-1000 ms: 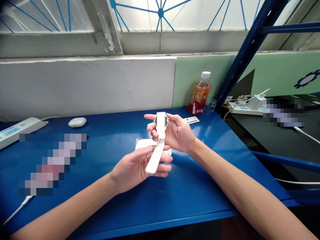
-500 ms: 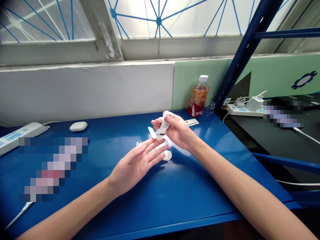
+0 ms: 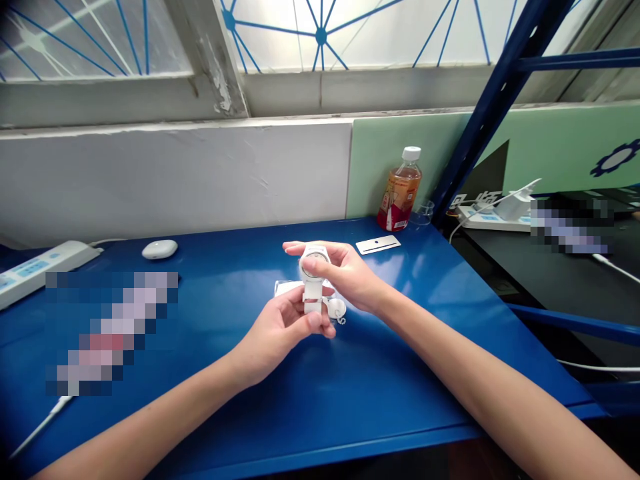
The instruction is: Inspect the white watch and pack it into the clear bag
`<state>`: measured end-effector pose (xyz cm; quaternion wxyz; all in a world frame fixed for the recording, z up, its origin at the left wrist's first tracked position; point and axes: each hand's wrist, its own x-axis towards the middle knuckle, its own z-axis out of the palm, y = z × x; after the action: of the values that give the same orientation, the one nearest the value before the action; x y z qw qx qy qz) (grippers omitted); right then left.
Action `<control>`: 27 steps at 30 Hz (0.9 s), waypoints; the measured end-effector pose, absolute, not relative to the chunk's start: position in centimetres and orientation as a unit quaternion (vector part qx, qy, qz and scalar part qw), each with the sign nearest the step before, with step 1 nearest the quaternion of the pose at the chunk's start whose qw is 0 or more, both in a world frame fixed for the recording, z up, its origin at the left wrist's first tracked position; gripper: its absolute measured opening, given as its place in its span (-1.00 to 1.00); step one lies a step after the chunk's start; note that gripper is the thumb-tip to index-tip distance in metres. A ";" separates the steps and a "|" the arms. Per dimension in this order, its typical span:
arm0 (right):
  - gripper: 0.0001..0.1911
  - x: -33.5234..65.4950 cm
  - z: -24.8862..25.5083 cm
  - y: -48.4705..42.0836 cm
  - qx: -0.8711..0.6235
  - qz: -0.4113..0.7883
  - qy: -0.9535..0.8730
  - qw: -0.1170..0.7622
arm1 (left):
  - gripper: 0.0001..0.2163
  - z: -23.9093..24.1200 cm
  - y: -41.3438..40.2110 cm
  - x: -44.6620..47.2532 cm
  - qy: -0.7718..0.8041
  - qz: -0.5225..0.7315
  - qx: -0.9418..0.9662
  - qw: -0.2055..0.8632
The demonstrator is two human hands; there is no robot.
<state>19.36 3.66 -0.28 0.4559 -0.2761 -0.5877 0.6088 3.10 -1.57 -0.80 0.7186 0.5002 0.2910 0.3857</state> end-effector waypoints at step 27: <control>-0.61 19.9 1.3 3.4 -0.115 0.782 -0.485 0.375 | -0.63 -0.6 -1.7 3.1 0.314 0.296 0.477 0.766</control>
<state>19.86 3.36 1.28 0.3745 -0.1154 -0.4850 0.7818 3.08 -1.70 -0.63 0.7659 0.4766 0.3139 0.2963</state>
